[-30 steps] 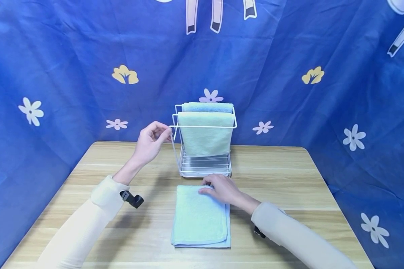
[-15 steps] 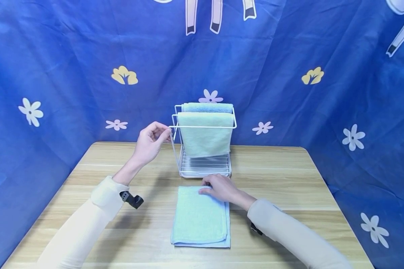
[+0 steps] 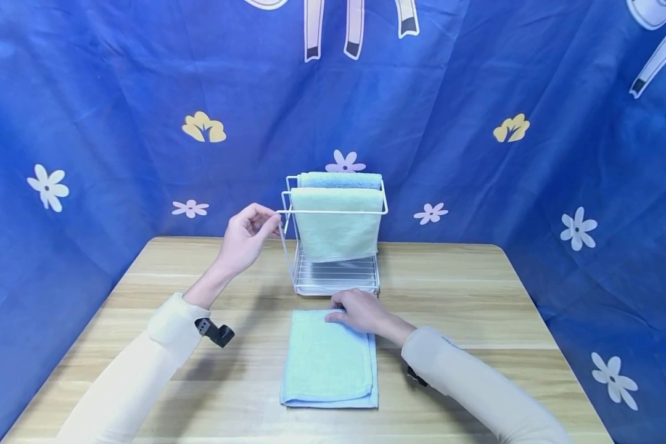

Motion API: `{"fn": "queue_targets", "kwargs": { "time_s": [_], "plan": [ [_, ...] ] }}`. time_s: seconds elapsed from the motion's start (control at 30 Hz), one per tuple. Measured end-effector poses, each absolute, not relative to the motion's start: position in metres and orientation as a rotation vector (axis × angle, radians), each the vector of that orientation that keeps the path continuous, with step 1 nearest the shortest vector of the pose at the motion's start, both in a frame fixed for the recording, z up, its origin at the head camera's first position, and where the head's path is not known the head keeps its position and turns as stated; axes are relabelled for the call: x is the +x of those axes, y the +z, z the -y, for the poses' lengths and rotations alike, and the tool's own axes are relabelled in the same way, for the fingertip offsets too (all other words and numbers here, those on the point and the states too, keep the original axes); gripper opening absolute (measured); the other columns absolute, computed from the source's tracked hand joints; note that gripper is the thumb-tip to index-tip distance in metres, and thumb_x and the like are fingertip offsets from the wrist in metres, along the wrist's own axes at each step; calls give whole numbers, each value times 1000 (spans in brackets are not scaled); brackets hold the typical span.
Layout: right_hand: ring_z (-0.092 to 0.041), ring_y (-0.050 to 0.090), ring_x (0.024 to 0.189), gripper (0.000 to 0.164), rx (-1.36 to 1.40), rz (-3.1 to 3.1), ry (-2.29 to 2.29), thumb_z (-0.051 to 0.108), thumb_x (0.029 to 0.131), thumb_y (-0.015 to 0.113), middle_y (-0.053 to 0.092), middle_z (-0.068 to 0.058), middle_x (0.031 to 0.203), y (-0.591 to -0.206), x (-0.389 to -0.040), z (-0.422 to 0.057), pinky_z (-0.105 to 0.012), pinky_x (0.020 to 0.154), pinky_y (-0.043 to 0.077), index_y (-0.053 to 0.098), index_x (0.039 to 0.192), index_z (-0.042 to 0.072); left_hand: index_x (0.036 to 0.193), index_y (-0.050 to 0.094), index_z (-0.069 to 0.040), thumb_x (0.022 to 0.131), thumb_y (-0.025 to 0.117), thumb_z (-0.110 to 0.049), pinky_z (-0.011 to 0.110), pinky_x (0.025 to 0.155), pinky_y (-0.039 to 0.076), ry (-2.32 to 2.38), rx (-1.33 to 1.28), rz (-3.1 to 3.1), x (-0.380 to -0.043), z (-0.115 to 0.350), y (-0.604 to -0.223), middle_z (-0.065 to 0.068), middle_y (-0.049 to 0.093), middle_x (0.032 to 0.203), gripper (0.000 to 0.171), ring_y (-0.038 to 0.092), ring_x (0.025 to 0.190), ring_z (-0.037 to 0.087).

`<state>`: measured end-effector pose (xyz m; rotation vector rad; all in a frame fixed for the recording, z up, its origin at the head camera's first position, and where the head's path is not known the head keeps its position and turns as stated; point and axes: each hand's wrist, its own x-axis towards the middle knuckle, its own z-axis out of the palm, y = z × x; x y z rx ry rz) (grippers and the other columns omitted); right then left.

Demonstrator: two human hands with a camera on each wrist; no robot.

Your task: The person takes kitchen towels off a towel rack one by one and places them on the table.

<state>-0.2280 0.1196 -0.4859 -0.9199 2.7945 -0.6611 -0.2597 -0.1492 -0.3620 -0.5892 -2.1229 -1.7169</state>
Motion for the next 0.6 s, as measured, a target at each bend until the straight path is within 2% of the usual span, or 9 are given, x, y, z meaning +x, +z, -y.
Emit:
{"fn": "queue_targets", "kwargs": {
  "time_s": [0.13,0.3,0.37,0.53,0.6],
  "plan": [
    [-5,62,80,20,-928,-2820,-636,44,95,77,75,13,88,-487,-228,-120,-29,77,55,78,100,25,106,69,3,103,68,-11,20,70,62,-1721,-593,2114,-259,150,-362,0,69,84,14,68,74,3],
    [-8,67,83,24,-983,-2890,-546,46,96,76,77,9,95,-481,-223,-123,-28,72,55,79,105,24,106,68,3,103,69,-11,20,70,63,-1723,-585,2117,-259,149,-363,1,69,84,15,69,74,6],
    [-10,69,85,26,-1017,-2918,-516,46,96,75,78,7,98,-476,-220,-124,-29,73,57,78,108,23,106,68,3,103,69,-11,20,70,63,-1721,-584,2122,-260,150,-364,2,69,85,15,69,75,9],
    [-13,75,95,26,-1067,-2944,-531,42,98,74,80,4,104,-456,-213,-129,-33,82,63,78,112,20,107,68,4,104,68,-11,21,71,63,-1730,-593,2121,-260,149,-364,20,68,91,15,70,77,18],
    [-14,75,96,26,-1083,-2938,-557,40,99,74,80,3,106,-447,-211,-130,-33,83,64,78,112,18,107,68,4,104,68,-11,21,71,64,-1731,-595,2123,-260,149,-364,23,67,91,15,70,77,18]
  ]
}}
